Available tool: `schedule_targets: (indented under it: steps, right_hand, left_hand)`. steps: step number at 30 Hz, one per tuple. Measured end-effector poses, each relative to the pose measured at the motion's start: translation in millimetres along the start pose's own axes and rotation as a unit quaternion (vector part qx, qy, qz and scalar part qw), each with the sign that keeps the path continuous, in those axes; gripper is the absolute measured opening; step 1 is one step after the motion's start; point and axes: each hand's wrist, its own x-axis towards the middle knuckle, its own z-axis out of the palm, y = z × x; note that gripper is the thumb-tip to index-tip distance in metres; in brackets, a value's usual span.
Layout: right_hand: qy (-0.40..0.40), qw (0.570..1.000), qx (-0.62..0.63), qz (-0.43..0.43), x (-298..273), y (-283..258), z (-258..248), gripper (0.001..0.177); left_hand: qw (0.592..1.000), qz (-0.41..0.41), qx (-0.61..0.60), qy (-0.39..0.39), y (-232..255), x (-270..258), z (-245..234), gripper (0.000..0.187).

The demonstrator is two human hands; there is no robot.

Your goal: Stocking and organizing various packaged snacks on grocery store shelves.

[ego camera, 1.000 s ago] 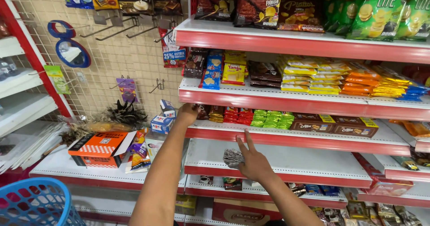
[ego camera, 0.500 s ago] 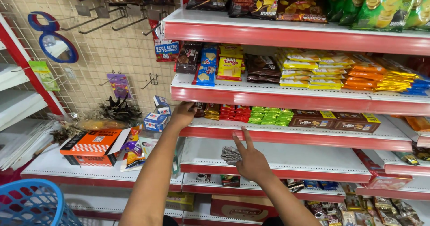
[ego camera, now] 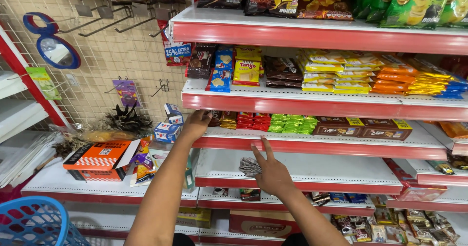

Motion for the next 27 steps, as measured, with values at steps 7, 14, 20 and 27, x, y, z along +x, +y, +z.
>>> schedule_targets:
  steps: [7, 14, 20, 27]
  right_hand:
    - [0.028, 0.999, 0.018, -0.016, 0.2, 0.7, 3.1, 0.100]
    - [0.065, 0.995, 0.068, -0.026, -12.2, 1.1, -4.5, 0.096]
    - [0.310, 0.896, 0.296, -0.115, -49.2, 49.8, 65.8, 0.066]
    - [0.257, 0.781, 0.545, 0.165, -146.0, 94.3, 180.1, 0.039]
  left_hand:
    - [0.997, -0.063, -0.035, -0.026, 25.9, -12.5, -17.1, 0.043]
    - [0.973, 0.083, -0.066, 0.206, 65.4, -61.4, -7.9, 0.039]
    - [0.936, 0.056, -0.296, 0.180, 105.5, -196.7, 86.3, 0.026]
    - [0.773, -0.187, -0.578, -0.182, 153.4, -312.1, 205.1, 0.075]
